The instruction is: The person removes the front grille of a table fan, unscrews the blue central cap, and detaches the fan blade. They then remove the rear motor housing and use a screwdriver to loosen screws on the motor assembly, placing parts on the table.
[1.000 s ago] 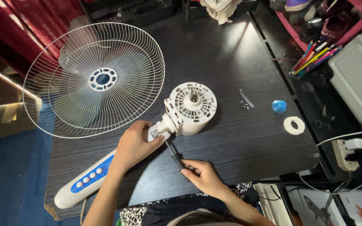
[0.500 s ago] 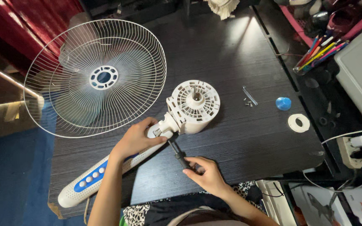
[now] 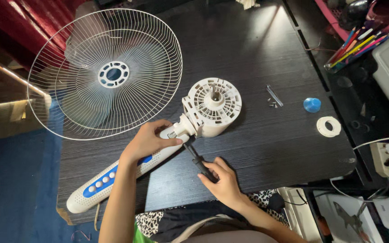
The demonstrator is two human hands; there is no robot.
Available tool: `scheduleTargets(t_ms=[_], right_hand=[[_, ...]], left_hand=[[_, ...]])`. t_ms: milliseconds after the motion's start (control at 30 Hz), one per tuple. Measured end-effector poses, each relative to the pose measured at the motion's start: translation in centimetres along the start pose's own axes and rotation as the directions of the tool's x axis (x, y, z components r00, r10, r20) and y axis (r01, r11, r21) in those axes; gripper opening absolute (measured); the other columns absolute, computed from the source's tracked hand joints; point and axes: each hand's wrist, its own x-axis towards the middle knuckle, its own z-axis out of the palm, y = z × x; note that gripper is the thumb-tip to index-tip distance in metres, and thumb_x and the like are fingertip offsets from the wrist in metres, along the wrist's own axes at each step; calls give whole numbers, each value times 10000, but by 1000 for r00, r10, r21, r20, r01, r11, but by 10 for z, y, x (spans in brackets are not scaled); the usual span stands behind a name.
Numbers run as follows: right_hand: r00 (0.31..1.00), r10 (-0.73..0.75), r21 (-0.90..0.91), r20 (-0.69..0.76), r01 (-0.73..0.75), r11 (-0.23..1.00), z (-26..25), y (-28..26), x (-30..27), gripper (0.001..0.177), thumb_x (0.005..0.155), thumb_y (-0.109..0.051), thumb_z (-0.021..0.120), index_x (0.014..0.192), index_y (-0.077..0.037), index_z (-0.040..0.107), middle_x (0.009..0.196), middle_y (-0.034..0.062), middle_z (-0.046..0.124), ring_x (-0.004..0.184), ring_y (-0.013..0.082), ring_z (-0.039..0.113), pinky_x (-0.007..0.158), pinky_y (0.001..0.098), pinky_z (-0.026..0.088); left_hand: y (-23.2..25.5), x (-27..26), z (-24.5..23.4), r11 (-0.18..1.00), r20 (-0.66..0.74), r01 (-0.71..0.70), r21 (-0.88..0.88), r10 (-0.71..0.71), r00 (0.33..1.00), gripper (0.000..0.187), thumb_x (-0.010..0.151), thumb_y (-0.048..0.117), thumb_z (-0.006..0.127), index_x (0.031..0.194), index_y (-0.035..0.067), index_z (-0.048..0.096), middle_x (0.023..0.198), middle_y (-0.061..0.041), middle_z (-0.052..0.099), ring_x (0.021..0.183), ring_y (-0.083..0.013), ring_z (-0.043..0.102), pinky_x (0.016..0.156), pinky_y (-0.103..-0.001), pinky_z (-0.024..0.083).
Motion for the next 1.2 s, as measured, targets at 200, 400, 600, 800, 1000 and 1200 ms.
scheduleTargets(t_ms=[200, 400, 600, 800, 1000, 1200], right_hand=[[980, -148, -110, -132, 134, 985, 4, -11, 2, 315, 801, -67, 825, 1075, -11, 680, 862, 61, 572, 686, 144, 638, 563, 296, 541], [955, 266, 392, 135, -298, 870, 7, -2, 3, 302, 892, -52, 679, 1158, -22, 541, 812, 51, 678, 587, 113, 660, 454, 255, 508], [938, 320, 390, 130, -345, 854, 10, 5, 2, 208, 980, -69, 649, 1170, 1, 601, 644, 60, 627, 476, 98, 556, 430, 240, 422], [896, -417, -285, -149, 365, 886, 5, -5, 8, 226, 903, -40, 766, 1082, 2, 633, 856, 130, 704, 697, 218, 722, 594, 294, 577], [981, -128, 67, -147, 139, 988, 8, 1, 4, 258, 933, -50, 750, 1152, -1, 621, 942, 120, 738, 809, 177, 750, 669, 289, 589], [826, 479, 654, 298, -542, 527, 10, 9, 9, 347, 972, -151, 671, 1295, -24, 679, 857, 99, 713, 568, 82, 546, 472, 246, 408]], left_hand=[[-3, 1, 1, 998, -1, -39, -47, 39, 999, 564, 657, 323, 914, 1103, 19, 751, 884, -84, 777, 793, -142, 720, 729, -282, 580], [-3, 0, 2, 998, -7, -23, -51, 22, 1000, 563, 658, 315, 914, 1103, 12, 751, 862, -98, 768, 762, -140, 695, 695, -286, 569], [-4, 1, 1, 999, -11, -12, -53, 11, 1000, 571, 656, 313, 912, 1112, 14, 743, 877, -93, 773, 777, -144, 716, 710, -287, 582], [-3, 0, 2, 998, -6, -21, -66, 21, 1000, 565, 654, 314, 913, 1101, 10, 748, 884, -96, 776, 789, -147, 721, 723, -290, 586], [-2, 0, 2, 998, -8, -9, -58, 8, 1000, 546, 659, 310, 913, 1088, 9, 758, 877, -95, 776, 785, -149, 718, 717, -291, 580], [-3, 0, 2, 998, -4, -13, -69, 13, 1000, 549, 662, 304, 908, 1100, 13, 751, 881, -86, 776, 779, -138, 718, 720, -282, 581]])
